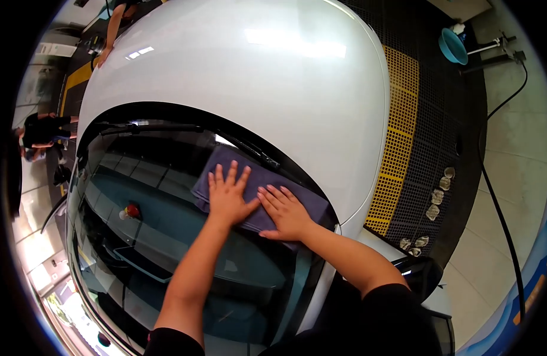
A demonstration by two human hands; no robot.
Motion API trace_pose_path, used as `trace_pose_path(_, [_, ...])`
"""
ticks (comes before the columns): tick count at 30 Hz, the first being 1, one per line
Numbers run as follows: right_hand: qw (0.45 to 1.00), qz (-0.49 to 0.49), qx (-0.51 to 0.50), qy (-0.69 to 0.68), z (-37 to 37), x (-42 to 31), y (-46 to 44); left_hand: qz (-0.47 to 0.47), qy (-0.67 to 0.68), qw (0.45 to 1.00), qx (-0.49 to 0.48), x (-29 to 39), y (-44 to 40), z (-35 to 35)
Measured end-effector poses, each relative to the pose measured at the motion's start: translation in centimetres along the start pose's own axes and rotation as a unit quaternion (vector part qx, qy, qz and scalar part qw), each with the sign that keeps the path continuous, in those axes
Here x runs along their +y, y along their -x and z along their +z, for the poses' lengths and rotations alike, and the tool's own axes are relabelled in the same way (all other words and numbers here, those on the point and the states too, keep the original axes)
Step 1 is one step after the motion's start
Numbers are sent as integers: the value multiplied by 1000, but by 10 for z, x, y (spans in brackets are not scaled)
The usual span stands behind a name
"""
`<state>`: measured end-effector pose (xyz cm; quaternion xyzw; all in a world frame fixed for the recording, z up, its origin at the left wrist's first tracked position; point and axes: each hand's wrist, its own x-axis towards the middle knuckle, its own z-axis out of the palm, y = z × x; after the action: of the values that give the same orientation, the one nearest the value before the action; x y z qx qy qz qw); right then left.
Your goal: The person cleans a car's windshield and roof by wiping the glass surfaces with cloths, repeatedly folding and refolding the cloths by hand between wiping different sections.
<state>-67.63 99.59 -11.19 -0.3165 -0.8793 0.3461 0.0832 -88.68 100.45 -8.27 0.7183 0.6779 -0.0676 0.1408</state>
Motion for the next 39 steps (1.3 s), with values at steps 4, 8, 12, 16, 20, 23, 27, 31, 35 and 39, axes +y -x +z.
trace_pose_path(4, [999,-39,34,3,17,12,-96,-57,-60,996,-9,-76,-45,-4])
trace_pose_path(8, [998,-30,55,-24,33,6,-207,-86,-90,992,0,-159,-90,-6])
trace_pose_path(12, [997,-22,68,-25,33,6,-204,-90,-111,990,2,-154,-84,-4])
trace_pose_path(16, [998,-33,55,-8,26,11,-156,-109,-105,988,-25,-117,-67,-10])
trace_pose_path(20, [998,-33,47,1,19,14,-93,-75,-64,995,-2,-68,-36,-3])
trace_pose_path(23, [999,-6,37,13,13,15,-35,-42,-37,998,-3,-22,-12,3])
trace_pose_path(27, [998,50,16,32,12,15,44,-16,-14,999,-32,46,18,9])
trace_pose_path(31, [993,107,-52,13,13,12,122,18,17,998,-66,108,58,20])
trace_pose_path(35, [988,111,-108,-4,-2,6,166,54,25,995,-82,136,93,28])
trace_pose_path(39, [988,96,-119,5,-16,-6,175,65,51,995,-47,136,123,29])
